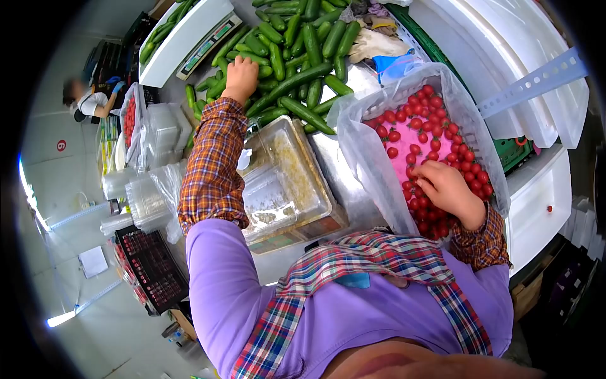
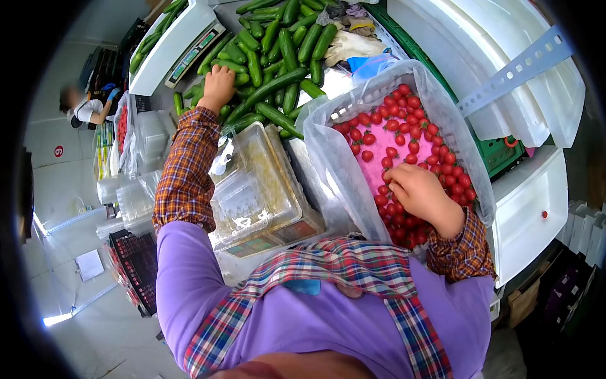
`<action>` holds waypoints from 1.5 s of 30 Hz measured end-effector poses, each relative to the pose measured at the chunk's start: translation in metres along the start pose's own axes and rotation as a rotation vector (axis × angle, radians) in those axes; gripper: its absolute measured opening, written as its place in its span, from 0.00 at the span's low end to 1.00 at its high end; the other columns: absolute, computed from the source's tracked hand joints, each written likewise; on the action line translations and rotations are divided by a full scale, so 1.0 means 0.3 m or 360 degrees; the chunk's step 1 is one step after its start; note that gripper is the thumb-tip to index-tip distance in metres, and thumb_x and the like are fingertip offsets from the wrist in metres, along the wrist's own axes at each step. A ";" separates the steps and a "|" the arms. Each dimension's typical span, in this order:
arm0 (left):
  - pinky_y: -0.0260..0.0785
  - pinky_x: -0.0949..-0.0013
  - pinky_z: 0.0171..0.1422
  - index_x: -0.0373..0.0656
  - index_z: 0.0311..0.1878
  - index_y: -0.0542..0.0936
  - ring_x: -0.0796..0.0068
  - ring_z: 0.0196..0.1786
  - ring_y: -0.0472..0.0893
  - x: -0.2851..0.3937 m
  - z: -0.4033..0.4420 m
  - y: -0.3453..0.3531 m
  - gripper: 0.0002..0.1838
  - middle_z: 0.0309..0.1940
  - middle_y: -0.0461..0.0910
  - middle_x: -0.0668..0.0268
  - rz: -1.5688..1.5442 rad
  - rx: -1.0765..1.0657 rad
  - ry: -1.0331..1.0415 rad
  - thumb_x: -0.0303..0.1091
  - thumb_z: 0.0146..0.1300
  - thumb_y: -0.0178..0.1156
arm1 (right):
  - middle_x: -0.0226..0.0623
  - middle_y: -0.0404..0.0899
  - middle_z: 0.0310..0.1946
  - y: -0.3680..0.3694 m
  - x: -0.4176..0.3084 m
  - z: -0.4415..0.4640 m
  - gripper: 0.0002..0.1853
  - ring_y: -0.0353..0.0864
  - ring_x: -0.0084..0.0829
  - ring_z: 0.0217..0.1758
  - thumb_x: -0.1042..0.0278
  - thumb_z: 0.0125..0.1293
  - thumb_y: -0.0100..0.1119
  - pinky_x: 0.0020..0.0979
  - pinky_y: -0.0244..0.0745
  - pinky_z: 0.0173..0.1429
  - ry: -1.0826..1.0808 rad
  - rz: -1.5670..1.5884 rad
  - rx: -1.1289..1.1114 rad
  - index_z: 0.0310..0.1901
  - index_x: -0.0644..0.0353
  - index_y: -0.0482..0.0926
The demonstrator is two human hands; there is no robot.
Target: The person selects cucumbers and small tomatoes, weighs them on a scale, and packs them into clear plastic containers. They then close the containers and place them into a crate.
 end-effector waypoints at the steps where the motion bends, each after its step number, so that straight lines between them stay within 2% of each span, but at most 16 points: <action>1: 0.68 0.54 0.55 0.45 0.54 0.69 0.51 0.59 0.70 -0.001 -0.010 -0.029 0.30 0.50 0.77 0.55 -0.0064 0.0017 -0.0054 0.39 0.46 0.67 | 0.42 0.76 0.34 0.002 -0.005 -0.003 0.07 0.77 0.45 0.38 0.72 0.58 0.55 0.40 0.73 0.40 0.0002 0.0004 0.0005 0.38 0.60 0.76; 5: 0.71 0.56 0.49 0.39 0.51 0.69 0.50 0.46 0.78 0.059 -0.004 -0.183 0.28 0.40 0.79 0.51 -0.0997 0.0214 -0.0154 0.38 0.46 0.65 | 0.42 0.76 0.33 -0.012 0.002 0.008 0.06 0.77 0.44 0.37 0.73 0.58 0.55 0.40 0.73 0.39 0.0002 0.0011 0.0003 0.38 0.60 0.76; 6: 0.71 0.55 0.47 0.37 0.47 0.71 0.48 0.42 0.78 0.113 -0.001 -0.227 0.27 0.37 0.78 0.48 -0.1176 0.0312 -0.0025 0.38 0.44 0.65 | 0.41 0.76 0.33 -0.015 0.004 0.011 0.06 0.77 0.44 0.37 0.72 0.58 0.55 0.40 0.73 0.39 -0.0012 0.0012 0.0022 0.38 0.60 0.76; 10: 0.68 0.61 0.56 0.42 0.48 0.75 0.56 0.50 0.73 0.448 -0.017 -0.344 0.27 0.44 0.75 0.59 -0.0944 0.0356 0.1100 0.28 0.38 0.68 | 0.41 0.76 0.32 -0.017 0.002 0.015 0.07 0.77 0.44 0.36 0.72 0.58 0.55 0.40 0.73 0.38 -0.0034 0.0014 0.0041 0.38 0.60 0.76; 13: 0.68 0.62 0.55 0.45 0.51 0.75 0.58 0.48 0.72 0.612 -0.023 -0.303 0.28 0.47 0.76 0.64 -0.0787 0.0448 0.1555 0.26 0.40 0.63 | 0.41 0.76 0.32 -0.021 0.004 0.007 0.07 0.77 0.44 0.36 0.72 0.58 0.56 0.40 0.73 0.38 -0.0034 -0.0009 0.0050 0.38 0.60 0.76; 20: 0.72 0.61 0.48 0.46 0.49 0.77 0.58 0.42 0.80 0.635 0.017 -0.248 0.22 0.39 0.80 0.57 -0.0669 0.0252 0.1390 0.30 0.46 0.62 | 0.41 0.76 0.32 -0.022 -0.015 -0.007 0.08 0.76 0.43 0.38 0.71 0.57 0.56 0.40 0.72 0.40 -0.0087 -0.0018 0.0014 0.38 0.60 0.76; 23: 0.74 0.65 0.45 0.47 0.48 0.78 0.65 0.40 0.81 0.522 0.025 -0.381 0.18 0.38 0.82 0.61 -0.1242 0.0392 0.0726 0.31 0.52 0.63 | 0.41 0.76 0.32 -0.021 -0.003 -0.015 0.08 0.76 0.42 0.39 0.71 0.57 0.57 0.39 0.72 0.41 -0.0067 -0.0064 0.0041 0.38 0.60 0.76; 25: 0.74 0.69 0.45 0.41 0.48 0.78 0.71 0.36 0.81 0.400 0.023 -0.431 0.17 0.37 0.82 0.63 -0.2073 0.0310 0.0315 0.32 0.54 0.65 | 0.41 0.76 0.32 -0.021 -0.003 -0.028 0.07 0.76 0.42 0.39 0.71 0.56 0.57 0.39 0.72 0.41 -0.0076 -0.0097 0.0057 0.37 0.60 0.76; 27: 0.73 0.72 0.46 0.37 0.49 0.78 0.75 0.37 0.79 0.304 -0.021 -0.483 0.18 0.39 0.81 0.65 -0.2785 0.0173 0.0307 0.30 0.54 0.65 | 0.41 0.75 0.32 -0.017 -0.010 -0.026 0.07 0.76 0.42 0.39 0.71 0.56 0.57 0.39 0.72 0.41 -0.0136 -0.0119 0.0064 0.37 0.60 0.76; 28: 0.73 0.69 0.48 0.35 0.49 0.76 0.72 0.42 0.79 0.292 -0.087 -0.544 0.19 0.41 0.81 0.63 -0.3061 0.0053 0.0352 0.29 0.53 0.64 | 0.41 0.75 0.32 -0.016 -0.017 -0.031 0.07 0.76 0.43 0.39 0.71 0.56 0.57 0.40 0.72 0.40 -0.0170 -0.0100 0.0085 0.37 0.60 0.75; 31: 0.71 0.66 0.53 0.35 0.53 0.72 0.69 0.47 0.78 0.259 -0.263 -0.607 0.20 0.45 0.78 0.60 -0.3278 -0.0128 0.0358 0.27 0.55 0.60 | 0.42 0.75 0.31 -0.001 -0.018 -0.034 0.07 0.76 0.43 0.38 0.71 0.56 0.57 0.40 0.72 0.40 -0.0208 -0.0137 0.0074 0.36 0.61 0.75; 37: 0.70 0.65 0.56 0.35 0.53 0.72 0.67 0.49 0.78 0.199 -0.569 -0.543 0.21 0.46 0.78 0.59 -0.3305 -0.0183 0.0281 0.26 0.55 0.59 | 0.46 0.77 0.35 0.033 0.003 -0.040 0.09 0.77 0.47 0.40 0.72 0.56 0.57 0.41 0.72 0.43 -0.0259 -0.0162 0.0038 0.39 0.63 0.76; 38: 0.71 0.58 0.57 0.34 0.58 0.66 0.58 0.49 0.78 0.181 -0.627 -0.531 0.26 0.48 0.75 0.55 -0.3237 -0.0135 0.0214 0.26 0.53 0.58 | 0.46 0.77 0.35 0.037 0.009 -0.047 0.09 0.77 0.48 0.40 0.71 0.56 0.57 0.41 0.72 0.43 -0.0264 -0.0154 0.0026 0.39 0.63 0.77; 39: 0.70 0.68 0.53 0.35 0.53 0.72 0.71 0.46 0.77 0.172 -0.697 -0.543 0.21 0.43 0.78 0.61 -0.3249 -0.0073 0.0101 0.27 0.54 0.61 | 0.47 0.78 0.35 0.044 0.018 -0.042 0.09 0.77 0.48 0.41 0.71 0.56 0.57 0.41 0.72 0.44 -0.0278 -0.0146 0.0025 0.39 0.63 0.77; 42: 0.70 0.70 0.44 0.37 0.46 0.77 0.78 0.39 0.76 0.096 -0.827 -0.457 0.18 0.35 0.79 0.66 -0.2307 0.0018 -0.0095 0.31 0.51 0.65 | 0.47 0.78 0.36 0.055 0.026 -0.044 0.10 0.77 0.48 0.41 0.71 0.57 0.57 0.41 0.72 0.44 -0.0279 -0.0187 0.0023 0.40 0.63 0.77; 45: 0.72 0.64 0.41 0.40 0.46 0.78 0.62 0.34 0.79 0.146 -0.936 -0.454 0.21 0.31 0.80 0.55 -0.1345 0.0009 0.0029 0.31 0.45 0.65 | 0.47 0.78 0.36 0.073 0.028 -0.038 0.10 0.77 0.47 0.41 0.71 0.57 0.57 0.40 0.72 0.45 -0.0310 -0.0261 -0.0021 0.40 0.63 0.77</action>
Point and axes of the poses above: each hand's wrist, its own z-axis towards the middle knuckle, its own y-axis out of the palm, x = y × z, the point moved 5 cm from there along z, towards the middle knuckle
